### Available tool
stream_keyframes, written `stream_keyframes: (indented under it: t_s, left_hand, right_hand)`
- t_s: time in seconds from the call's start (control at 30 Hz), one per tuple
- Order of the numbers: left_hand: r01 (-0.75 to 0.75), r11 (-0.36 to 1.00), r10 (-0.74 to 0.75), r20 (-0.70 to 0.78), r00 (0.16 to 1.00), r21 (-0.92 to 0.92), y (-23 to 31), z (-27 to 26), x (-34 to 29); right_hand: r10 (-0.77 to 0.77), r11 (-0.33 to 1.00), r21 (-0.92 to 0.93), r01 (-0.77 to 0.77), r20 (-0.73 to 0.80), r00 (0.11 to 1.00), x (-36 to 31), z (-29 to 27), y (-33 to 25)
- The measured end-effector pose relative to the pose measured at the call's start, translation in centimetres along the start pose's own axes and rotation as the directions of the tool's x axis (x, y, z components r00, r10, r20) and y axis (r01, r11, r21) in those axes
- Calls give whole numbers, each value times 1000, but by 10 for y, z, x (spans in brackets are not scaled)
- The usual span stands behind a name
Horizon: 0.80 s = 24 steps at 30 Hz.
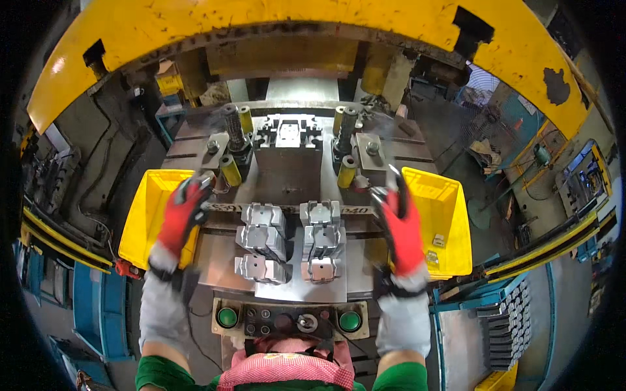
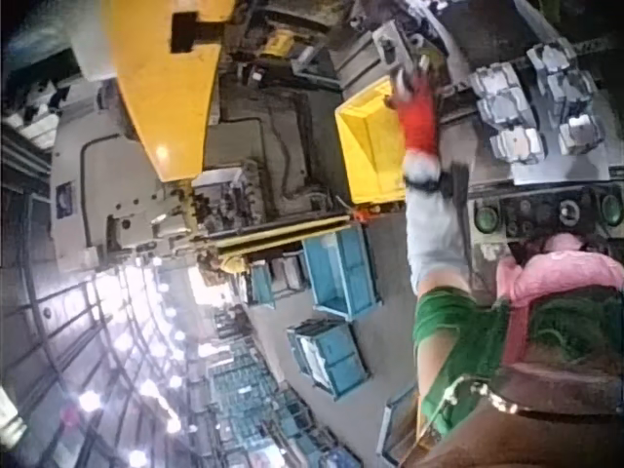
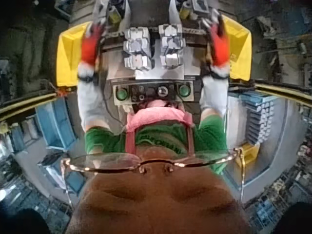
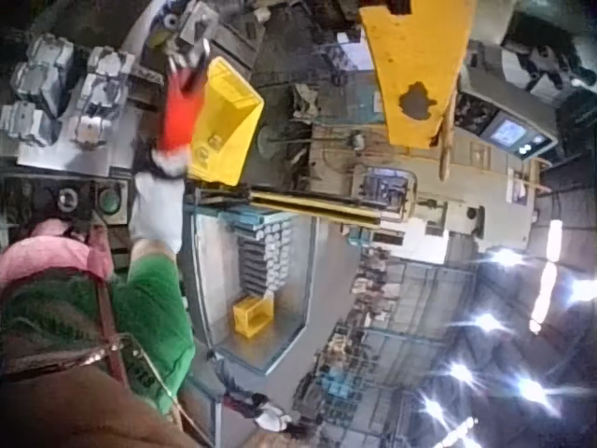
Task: Manipulating small metal components within an industrial press fixture using manual tools.
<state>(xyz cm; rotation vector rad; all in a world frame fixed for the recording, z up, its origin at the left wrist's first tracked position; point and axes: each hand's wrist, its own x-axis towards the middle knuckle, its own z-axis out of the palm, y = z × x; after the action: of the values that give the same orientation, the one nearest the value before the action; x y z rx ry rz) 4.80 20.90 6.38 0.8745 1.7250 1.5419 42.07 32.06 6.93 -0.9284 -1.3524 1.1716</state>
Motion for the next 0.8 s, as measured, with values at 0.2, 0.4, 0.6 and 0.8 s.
stream_keyframes:
  t_s: [0.2,0.4,0.6,0.8]
  left_hand:
    - [72,783,171,-325,930,618,-95,-143,-118]
    - [484,825,-335,-436,835,292,-101,-126,-158]
    - [193,974,-222,-340,914,-118,-106,-102,-160]
    - [89,984,-132,-301,944,-151,-122,-95,-174]
  right_hand:
    - [38,819,-526,-229,-349,936,-137,-132,46]
    - [401,839,-385,-385,-41,915,-185,-65,16]
    - [622,774,-369,-515,293,726,-175,-30,20]
    - [393,917,-78,-390,329,859,-104,8,2]
